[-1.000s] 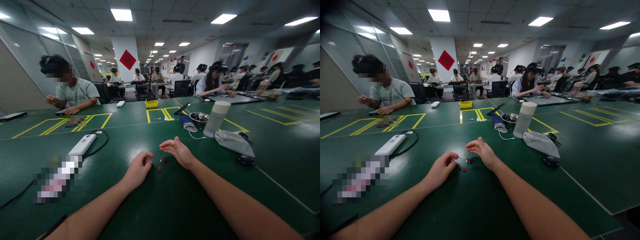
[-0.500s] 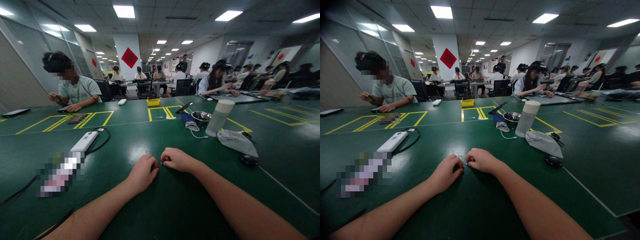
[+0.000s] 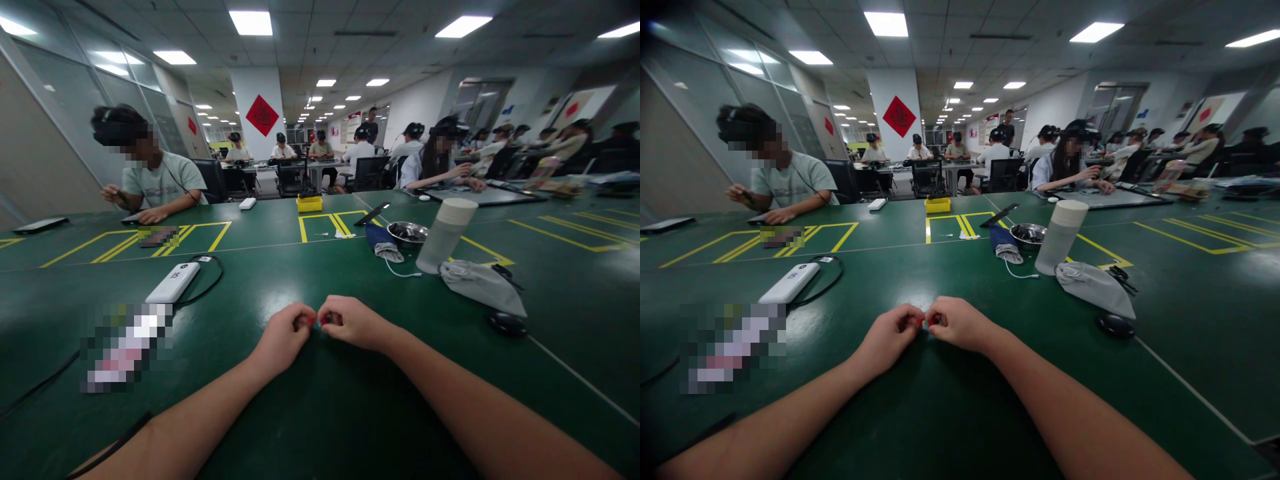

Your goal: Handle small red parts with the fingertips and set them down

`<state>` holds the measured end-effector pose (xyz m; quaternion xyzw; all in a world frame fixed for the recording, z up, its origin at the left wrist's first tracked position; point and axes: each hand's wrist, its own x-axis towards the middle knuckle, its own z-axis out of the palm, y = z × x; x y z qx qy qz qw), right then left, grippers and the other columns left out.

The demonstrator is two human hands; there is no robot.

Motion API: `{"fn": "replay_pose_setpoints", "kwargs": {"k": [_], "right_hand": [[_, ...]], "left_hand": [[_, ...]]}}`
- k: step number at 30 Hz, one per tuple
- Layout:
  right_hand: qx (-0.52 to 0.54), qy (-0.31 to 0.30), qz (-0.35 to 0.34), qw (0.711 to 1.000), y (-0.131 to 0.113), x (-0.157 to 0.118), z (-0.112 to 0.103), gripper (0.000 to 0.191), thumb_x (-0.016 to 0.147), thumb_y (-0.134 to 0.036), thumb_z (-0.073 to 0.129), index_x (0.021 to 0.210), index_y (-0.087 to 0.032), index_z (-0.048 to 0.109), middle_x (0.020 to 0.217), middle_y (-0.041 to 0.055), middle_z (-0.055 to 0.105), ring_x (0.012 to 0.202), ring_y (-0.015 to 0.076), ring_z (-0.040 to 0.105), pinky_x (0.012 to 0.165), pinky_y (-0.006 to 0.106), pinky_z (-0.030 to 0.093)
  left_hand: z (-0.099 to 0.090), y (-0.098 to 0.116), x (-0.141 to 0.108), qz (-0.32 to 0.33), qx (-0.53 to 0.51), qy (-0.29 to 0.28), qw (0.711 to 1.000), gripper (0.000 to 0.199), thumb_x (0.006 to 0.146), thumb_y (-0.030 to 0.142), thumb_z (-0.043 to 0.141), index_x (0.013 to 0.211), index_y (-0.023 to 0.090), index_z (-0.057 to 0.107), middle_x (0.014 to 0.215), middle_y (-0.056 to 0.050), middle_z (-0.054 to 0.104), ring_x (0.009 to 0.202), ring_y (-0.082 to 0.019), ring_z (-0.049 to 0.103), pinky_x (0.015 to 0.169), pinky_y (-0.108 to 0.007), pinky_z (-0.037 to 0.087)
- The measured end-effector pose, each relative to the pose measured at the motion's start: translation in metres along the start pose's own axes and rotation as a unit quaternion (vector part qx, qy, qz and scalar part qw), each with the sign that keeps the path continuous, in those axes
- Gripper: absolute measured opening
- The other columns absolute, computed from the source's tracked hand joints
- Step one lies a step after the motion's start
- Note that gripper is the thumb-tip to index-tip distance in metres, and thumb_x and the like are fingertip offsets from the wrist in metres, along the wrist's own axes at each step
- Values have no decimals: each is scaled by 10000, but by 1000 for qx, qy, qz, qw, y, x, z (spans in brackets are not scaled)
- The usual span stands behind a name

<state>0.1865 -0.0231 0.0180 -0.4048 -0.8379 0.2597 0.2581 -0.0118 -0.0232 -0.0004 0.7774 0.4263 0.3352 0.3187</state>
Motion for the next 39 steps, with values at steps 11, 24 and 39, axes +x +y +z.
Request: {"fn": "replay_pose_setpoints", "kwargs": {"k": [11, 24, 39], "right_hand": [[235, 22, 103, 966, 9, 4, 18, 155, 752, -184, 598, 901, -145, 588, 690, 8, 630, 590, 126, 610, 545, 217, 440], [311, 73, 116, 941, -3, 4, 9, 299, 794, -278, 571, 1043, -116, 603, 800, 53, 664, 616, 135, 638, 623, 290, 525], [189, 38, 53, 980, 2, 3, 13, 182, 796, -159, 532, 944, -151, 638, 790, 29, 640, 658, 130, 644, 608, 243, 501]], "left_hand": [[0, -1, 1, -57, -89, 11, 994, 107, 787, 176, 521, 853, 169, 605, 675, 10, 620, 586, -121, 554, 558, -221, 409], [-1, -7, 4, -80, -139, 23, 987, 133, 776, 161, 542, 877, 159, 629, 726, -18, 662, 651, -134, 597, 604, -227, 435], [-1, -2, 4, -88, -131, 33, 987, 133, 783, 214, 559, 854, 164, 660, 760, -34, 689, 692, -160, 631, 642, -251, 460]]}}
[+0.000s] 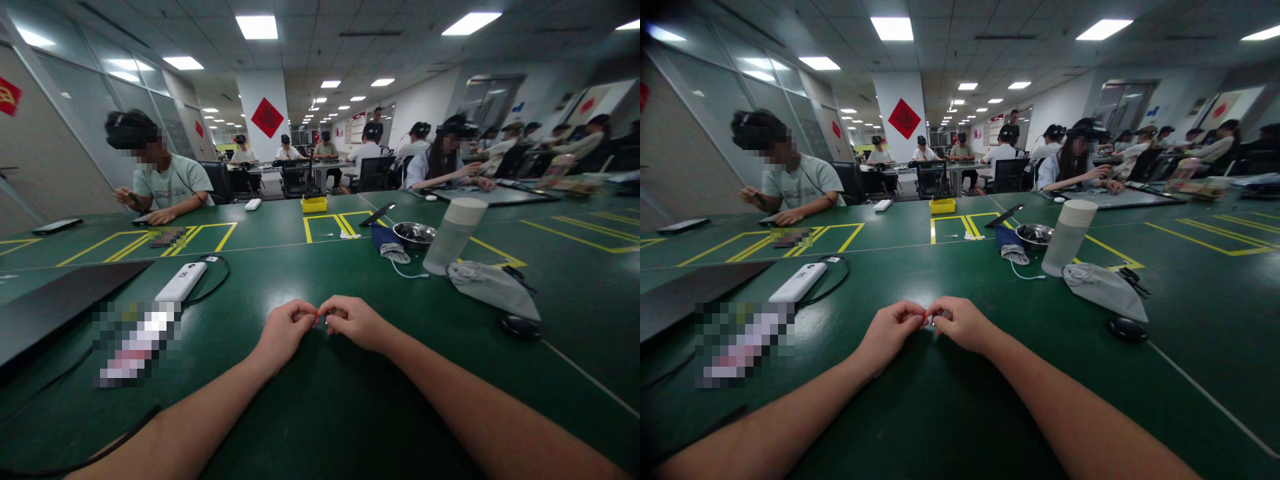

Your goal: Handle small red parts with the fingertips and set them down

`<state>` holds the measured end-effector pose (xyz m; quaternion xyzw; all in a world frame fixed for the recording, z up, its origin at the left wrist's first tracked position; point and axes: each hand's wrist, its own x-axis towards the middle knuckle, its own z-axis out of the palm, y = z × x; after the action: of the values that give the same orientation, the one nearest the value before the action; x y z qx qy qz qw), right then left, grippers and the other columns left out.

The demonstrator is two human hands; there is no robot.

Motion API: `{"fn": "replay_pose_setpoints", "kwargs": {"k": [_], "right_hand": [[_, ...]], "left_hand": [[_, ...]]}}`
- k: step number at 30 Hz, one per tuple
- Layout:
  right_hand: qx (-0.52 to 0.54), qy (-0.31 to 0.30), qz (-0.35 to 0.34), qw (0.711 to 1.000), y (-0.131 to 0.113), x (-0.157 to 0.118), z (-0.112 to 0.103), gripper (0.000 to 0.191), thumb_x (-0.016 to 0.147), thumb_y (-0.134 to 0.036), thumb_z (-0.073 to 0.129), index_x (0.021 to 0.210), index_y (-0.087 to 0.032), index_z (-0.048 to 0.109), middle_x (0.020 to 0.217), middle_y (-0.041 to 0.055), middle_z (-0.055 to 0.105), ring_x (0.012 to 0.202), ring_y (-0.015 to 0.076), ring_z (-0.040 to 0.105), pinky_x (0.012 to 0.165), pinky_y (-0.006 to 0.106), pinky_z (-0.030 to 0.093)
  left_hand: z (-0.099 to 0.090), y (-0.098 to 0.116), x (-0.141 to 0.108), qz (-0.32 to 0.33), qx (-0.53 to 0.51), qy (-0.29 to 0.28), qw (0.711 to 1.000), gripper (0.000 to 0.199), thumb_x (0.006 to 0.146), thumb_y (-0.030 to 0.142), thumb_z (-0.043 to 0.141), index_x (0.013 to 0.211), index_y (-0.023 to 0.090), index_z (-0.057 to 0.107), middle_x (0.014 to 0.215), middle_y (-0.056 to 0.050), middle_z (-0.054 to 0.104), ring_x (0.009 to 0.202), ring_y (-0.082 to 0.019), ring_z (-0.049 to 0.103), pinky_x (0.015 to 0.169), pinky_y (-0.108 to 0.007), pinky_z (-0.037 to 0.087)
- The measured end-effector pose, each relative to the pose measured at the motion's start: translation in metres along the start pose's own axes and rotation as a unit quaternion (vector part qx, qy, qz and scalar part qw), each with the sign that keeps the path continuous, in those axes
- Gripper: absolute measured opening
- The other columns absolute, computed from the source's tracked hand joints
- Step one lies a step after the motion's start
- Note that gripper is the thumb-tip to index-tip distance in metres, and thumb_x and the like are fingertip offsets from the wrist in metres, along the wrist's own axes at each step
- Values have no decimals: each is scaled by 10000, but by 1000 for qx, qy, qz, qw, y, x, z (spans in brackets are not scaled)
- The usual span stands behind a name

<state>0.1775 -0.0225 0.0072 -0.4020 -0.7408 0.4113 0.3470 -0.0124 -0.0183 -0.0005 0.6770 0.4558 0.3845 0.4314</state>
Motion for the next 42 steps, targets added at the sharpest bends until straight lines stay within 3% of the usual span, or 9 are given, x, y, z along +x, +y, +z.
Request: {"fn": "replay_pose_setpoints", "kwargs": {"k": [6, 11, 18, 22, 26, 32, 39, 42], "right_hand": [[159, 24, 61, 985, 0, 3, 1, 292, 766, -246, 619, 1031, -129, 587, 870, 65, 656, 721, 173, 683, 673, 315, 564], [202, 23, 84, 975, -3, 3, 1, 277, 754, -286, 652, 960, -109, 598, 771, 65, 679, 752, 190, 687, 757, 367, 562], [221, 29, 104, 969, -5, 4, 0, 247, 747, -216, 635, 965, -106, 595, 840, 78, 677, 799, 187, 688, 791, 354, 551], [152, 24, 91, 984, 0, 4, 1, 227, 752, -186, 606, 969, -123, 587, 878, 72, 662, 695, 148, 678, 627, 260, 543], [45, -7, 61, 997, 4, 2, 1, 221, 764, -188, 579, 981, -144, 582, 910, 70, 664, 519, 87, 594, 463, 199, 444], [-156, -30, -3, 987, -2, -1, -4, 146, 778, -253, 607, 887, -180, 670, 795, 15, 669, 600, 98, 550, 549, 204, 375], [-190, -39, -18, 981, -7, -1, -8, 154, 801, -282, 590, 864, -184, 691, 796, 19, 660, 672, 124, 551, 597, 221, 354], [-207, -27, -9, 978, -3, -1, -7, 176, 816, -320, 574, 791, -177, 674, 686, 5, 611, 601, 113, 509, 552, 226, 315]], "left_hand": [[0, -1, -1, -2, -15, -19, 1000, 147, 790, 244, 571, 886, 168, 654, 803, -45, 706, 735, -177, 658, 667, -268, 483], [-1, -2, 0, -1, -41, -28, 999, 161, 791, 221, 560, 905, 169, 660, 833, -54, 717, 777, -186, 673, 725, -290, 507], [-1, 0, -1, -14, -53, -24, 998, 175, 782, 213, 560, 913, 160, 663, 845, -59, 722, 789, -185, 677, 734, -286, 507], [0, -1, -1, -7, -30, -12, 999, 156, 771, 219, 566, 883, 159, 656, 834, -57, 717, 758, -182, 670, 692, -273, 500], [-1, -1, -1, 0, -5, 2, 1000, 154, 768, 218, 555, 871, 163, 656, 806, -49, 710, 730, -178, 660, 669, -269, 487], [-2, 0, -1, 3, 29, 6, 1000, 162, 772, 216, 541, 874, 171, 658, 762, -30, 690, 676, -164, 629, 614, -254, 457], [-2, -4, 0, 8, 23, -12, 1000, 172, 763, 185, 526, 879, 162, 651, 776, -30, 685, 685, -158, 622, 637, -255, 453], [-2, -4, 0, 7, 31, -20, 999, 177, 761, 183, 517, 869, 166, 656, 764, -25, 683, 675, -156, 613, 622, -252, 444]]}}
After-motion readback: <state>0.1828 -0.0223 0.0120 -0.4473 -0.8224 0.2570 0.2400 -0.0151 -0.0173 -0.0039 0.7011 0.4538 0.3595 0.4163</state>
